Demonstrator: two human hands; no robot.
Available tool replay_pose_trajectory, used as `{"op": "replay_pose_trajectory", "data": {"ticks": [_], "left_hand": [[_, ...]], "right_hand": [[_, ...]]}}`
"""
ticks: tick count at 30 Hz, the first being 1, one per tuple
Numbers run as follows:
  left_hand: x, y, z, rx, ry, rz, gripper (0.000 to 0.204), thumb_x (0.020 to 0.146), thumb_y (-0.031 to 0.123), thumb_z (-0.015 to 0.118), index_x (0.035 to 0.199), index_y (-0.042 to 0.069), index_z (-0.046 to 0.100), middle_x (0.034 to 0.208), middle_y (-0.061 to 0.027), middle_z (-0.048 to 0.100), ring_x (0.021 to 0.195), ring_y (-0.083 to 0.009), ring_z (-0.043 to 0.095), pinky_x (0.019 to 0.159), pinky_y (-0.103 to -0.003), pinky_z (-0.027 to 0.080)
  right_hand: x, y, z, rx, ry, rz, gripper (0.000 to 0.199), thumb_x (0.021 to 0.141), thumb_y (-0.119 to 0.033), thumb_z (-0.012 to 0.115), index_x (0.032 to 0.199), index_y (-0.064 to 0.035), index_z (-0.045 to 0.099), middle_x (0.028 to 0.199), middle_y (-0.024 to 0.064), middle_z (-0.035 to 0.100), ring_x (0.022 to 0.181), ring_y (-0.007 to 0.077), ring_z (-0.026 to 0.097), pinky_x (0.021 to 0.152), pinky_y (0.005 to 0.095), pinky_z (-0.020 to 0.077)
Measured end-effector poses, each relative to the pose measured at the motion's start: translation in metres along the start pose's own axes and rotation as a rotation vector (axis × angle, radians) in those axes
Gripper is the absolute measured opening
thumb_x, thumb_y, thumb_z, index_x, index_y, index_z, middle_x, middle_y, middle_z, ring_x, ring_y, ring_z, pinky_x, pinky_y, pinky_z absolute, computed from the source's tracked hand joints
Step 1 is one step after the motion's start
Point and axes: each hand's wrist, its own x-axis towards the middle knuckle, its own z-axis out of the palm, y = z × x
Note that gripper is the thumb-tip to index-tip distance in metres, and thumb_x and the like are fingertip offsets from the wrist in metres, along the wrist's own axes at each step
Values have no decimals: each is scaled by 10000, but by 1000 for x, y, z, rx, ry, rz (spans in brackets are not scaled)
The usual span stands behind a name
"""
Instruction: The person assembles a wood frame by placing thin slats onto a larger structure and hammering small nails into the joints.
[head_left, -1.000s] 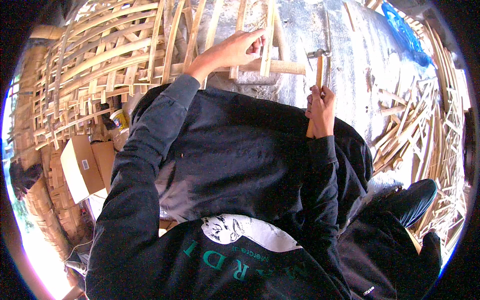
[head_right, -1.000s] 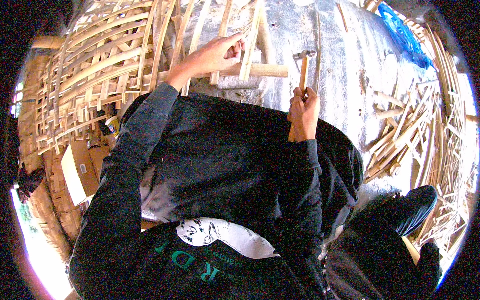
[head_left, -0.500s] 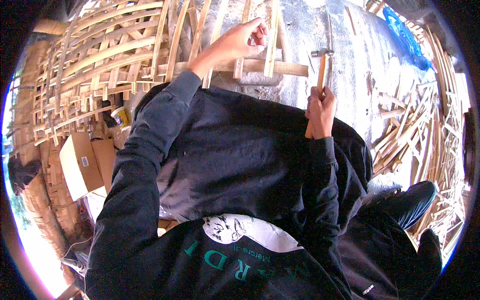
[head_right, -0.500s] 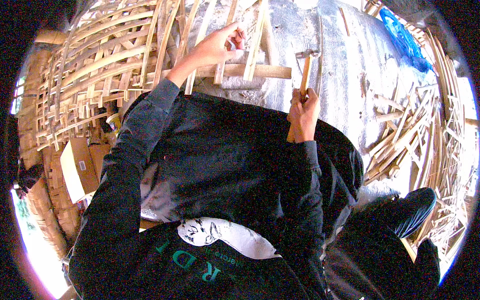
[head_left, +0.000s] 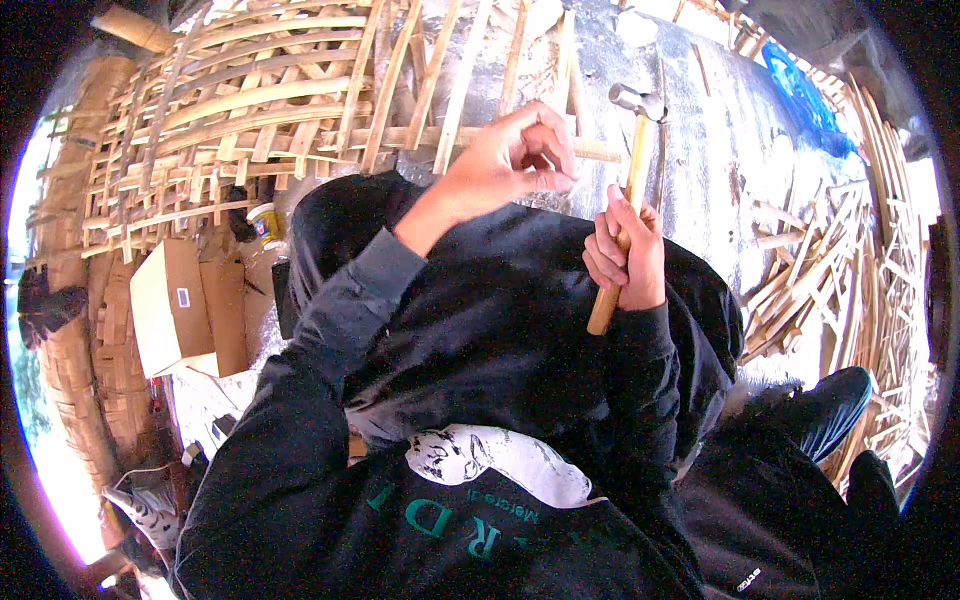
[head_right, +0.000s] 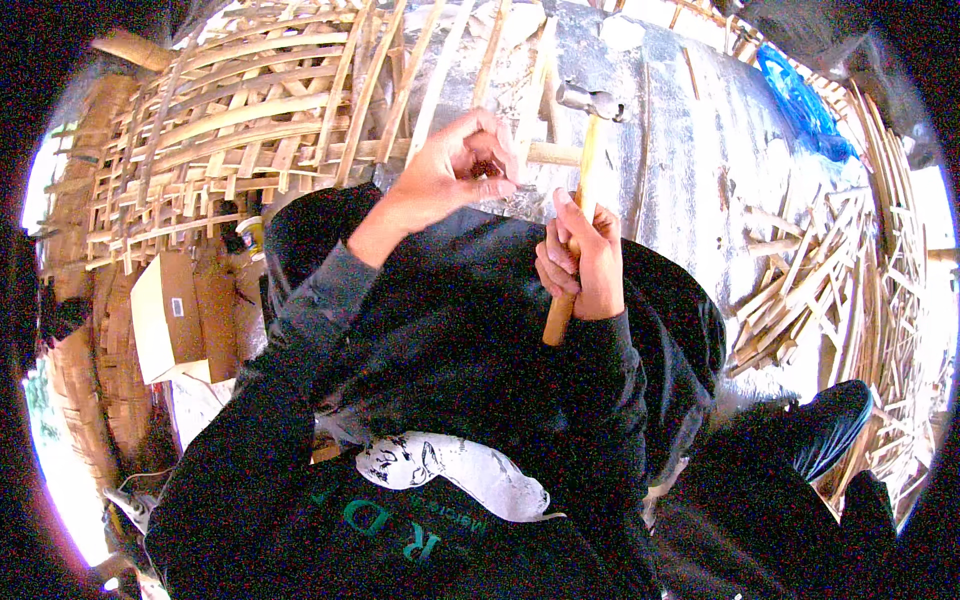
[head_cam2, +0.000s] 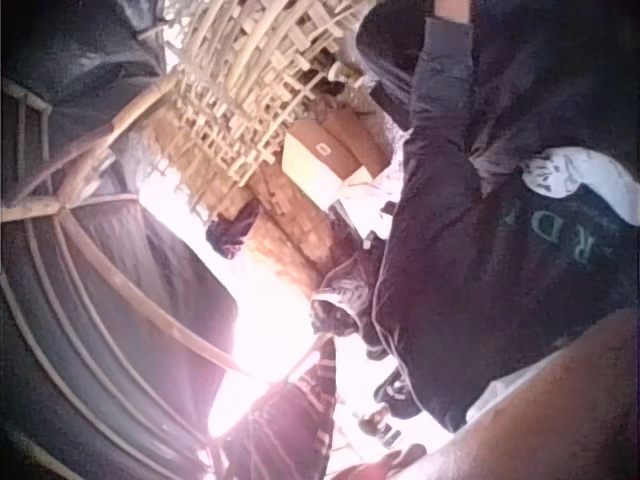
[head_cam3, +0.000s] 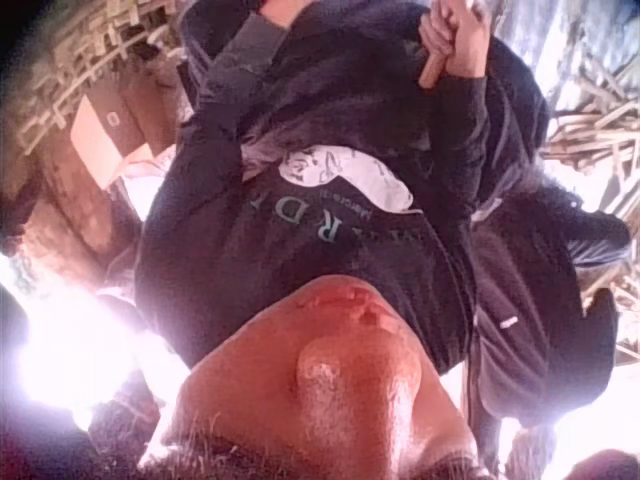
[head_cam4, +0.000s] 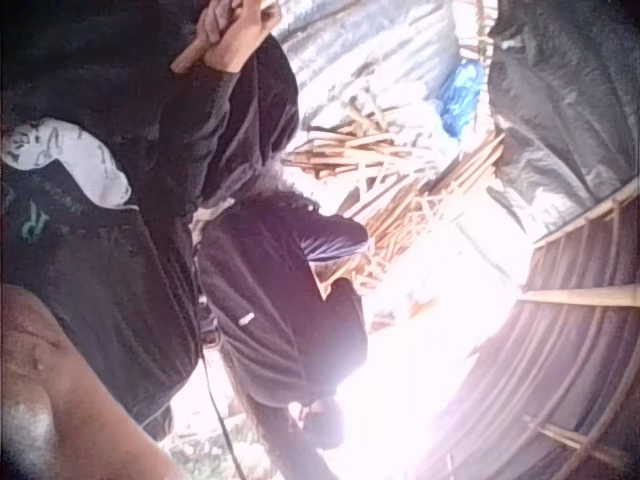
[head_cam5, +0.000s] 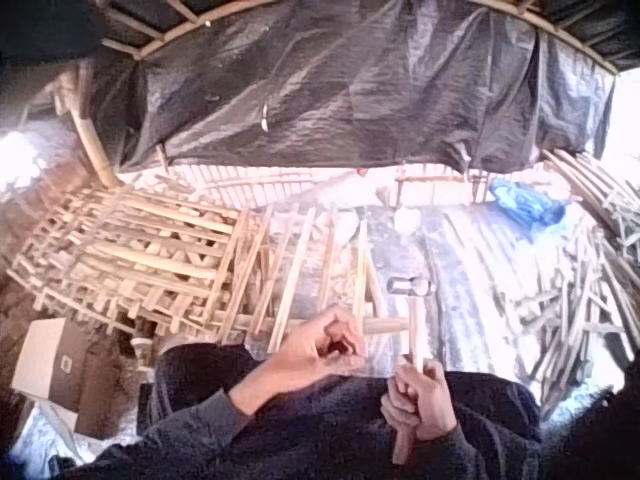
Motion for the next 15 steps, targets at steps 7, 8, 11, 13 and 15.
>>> {"op": "replay_pose_trajectory", "data": {"ticks": [7, 8, 11, 13, 15], "left_hand": [[-30, 3, 31, 127, 98, 93, 304, 830, 20, 794, 1033, 52, 570, 919, -5, 672, 873, -79, 623, 750, -251, 472], [-32, 2, 33, 120, 75, 82, 326, 821, -30, 779, 1056, 48, 566, 944, -17, 658, 903, -105, 636, 817, -272, 500], [-45, 2, 39, 115, 97, 65, 313, 819, -83, 754, 1040, 40, 569, 953, -21, 635, 911, -112, 640, 857, -282, 529], [-50, 2, 44, 192, 134, 5, 298, 823, -80, 748, 1026, 40, 565, 933, -15, 625, 876, -105, 628, 827, -277, 522], [-53, -3, 49, 380, 165, 81, 232, 825, -17, 754, 964, 31, 574, 886, -26, 613, 822, -123, 607, 785, -290, 507]], "right_hand": [[-18, 22, 23, -229, 77, -86, 377, 1057, -279, 557, 778, -27, 523, 489, -34, 371, 330, 61, 337, 301, 257, 243], [-18, 24, 22, -241, 77, -91, 351, 1057, -249, 549, 796, -15, 537, 490, -34, 370, 329, 64, 339, 299, 258, 249], [-20, 25, 22, -351, 77, -130, 337, 1058, -230, 536, 811, -1, 551, 498, -34, 374, 329, 63, 335, 298, 257, 251], [-22, 27, 19, -363, 65, -106, 280, 1054, -187, 530, 848, 1, 554, 514, -34, 380, 337, 58, 339, 303, 253, 256], [-23, 32, 15, -456, 109, -123, 236, 1051, -165, 536, 873, -11, 542, 527, -37, 383, 347, 53, 345, 314, 247, 268]]}}
